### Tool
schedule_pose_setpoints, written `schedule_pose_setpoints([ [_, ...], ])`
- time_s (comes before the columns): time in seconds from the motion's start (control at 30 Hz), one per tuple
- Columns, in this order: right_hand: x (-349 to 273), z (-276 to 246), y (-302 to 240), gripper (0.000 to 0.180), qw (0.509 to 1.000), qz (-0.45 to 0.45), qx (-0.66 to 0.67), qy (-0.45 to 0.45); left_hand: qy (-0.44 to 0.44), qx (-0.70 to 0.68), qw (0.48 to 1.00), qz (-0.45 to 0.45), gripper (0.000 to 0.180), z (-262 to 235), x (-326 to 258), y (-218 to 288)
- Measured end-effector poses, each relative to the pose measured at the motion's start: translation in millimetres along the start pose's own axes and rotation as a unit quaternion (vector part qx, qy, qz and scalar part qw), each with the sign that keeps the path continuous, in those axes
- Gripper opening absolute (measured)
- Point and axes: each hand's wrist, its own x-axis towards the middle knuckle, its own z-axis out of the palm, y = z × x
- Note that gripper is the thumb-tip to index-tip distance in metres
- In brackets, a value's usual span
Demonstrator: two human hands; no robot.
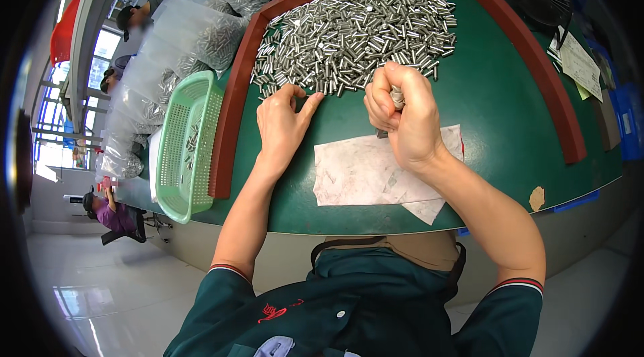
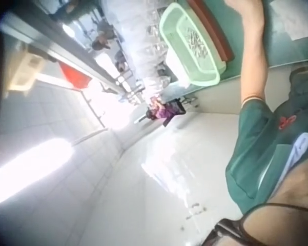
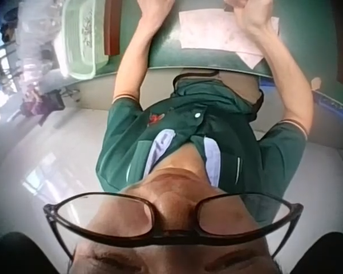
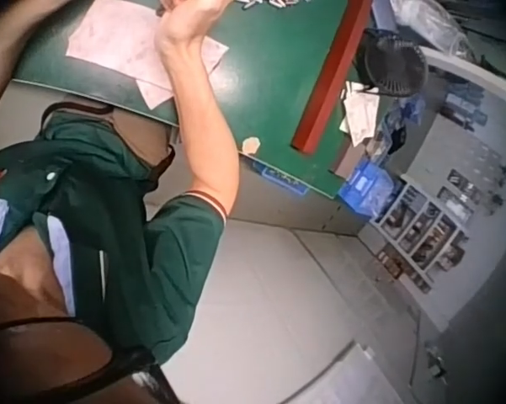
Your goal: Inspecting and cleaning small metal pins using a pick tool on an industrial workbench.
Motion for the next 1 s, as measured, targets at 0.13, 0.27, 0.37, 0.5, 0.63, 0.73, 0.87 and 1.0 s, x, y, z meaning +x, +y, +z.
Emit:
schedule_pose_setpoints([
  [0.13,0.7,-1.4,-1.2,0.040,1.000,0.002,-0.001,0.000,-0.025,0.007,1.000,-0.010,0.018,1.1,-0.2,0.2],
  [0.27,1.0,-2.0,-2.0,0.040,1.000,0.000,-0.004,0.002,-0.074,-0.041,0.995,-0.045,0.010,-6.2,-3.9,2.8],
  [0.37,1.6,-2.6,-1.3,0.039,1.000,0.008,-0.009,0.007,-0.093,-0.058,0.992,-0.063,0.006,-11.6,-3.9,2.2],
  [0.5,0.6,-1.5,-2.0,0.039,1.000,0.010,-0.011,0.003,-0.107,-0.195,0.973,-0.068,0.006,-14.2,-5.2,-2.4],
  [0.63,0.8,-2.6,-1.4,0.039,1.000,0.006,-0.010,0.006,-0.260,-0.671,0.644,-0.258,0.011,-23.5,-7.0,-4.4],
  [0.73,0.6,-2.0,-1.2,0.038,1.000,0.008,-0.008,0.009,-0.323,-0.723,0.559,-0.245,0.012,-20.3,-8.4,-10.8],
  [0.87,0.9,-1.1,-2.1,0.038,1.000,0.005,-0.004,0.008,-0.311,-0.688,0.603,-0.256,0.011,-16.8,-10.3,-7.6],
  [1.0,1.1,-2.1,-2.4,0.038,1.000,0.006,-0.010,0.007,-0.307,-0.690,0.602,-0.258,0.011,-16.5,-10.5,-7.1],
])
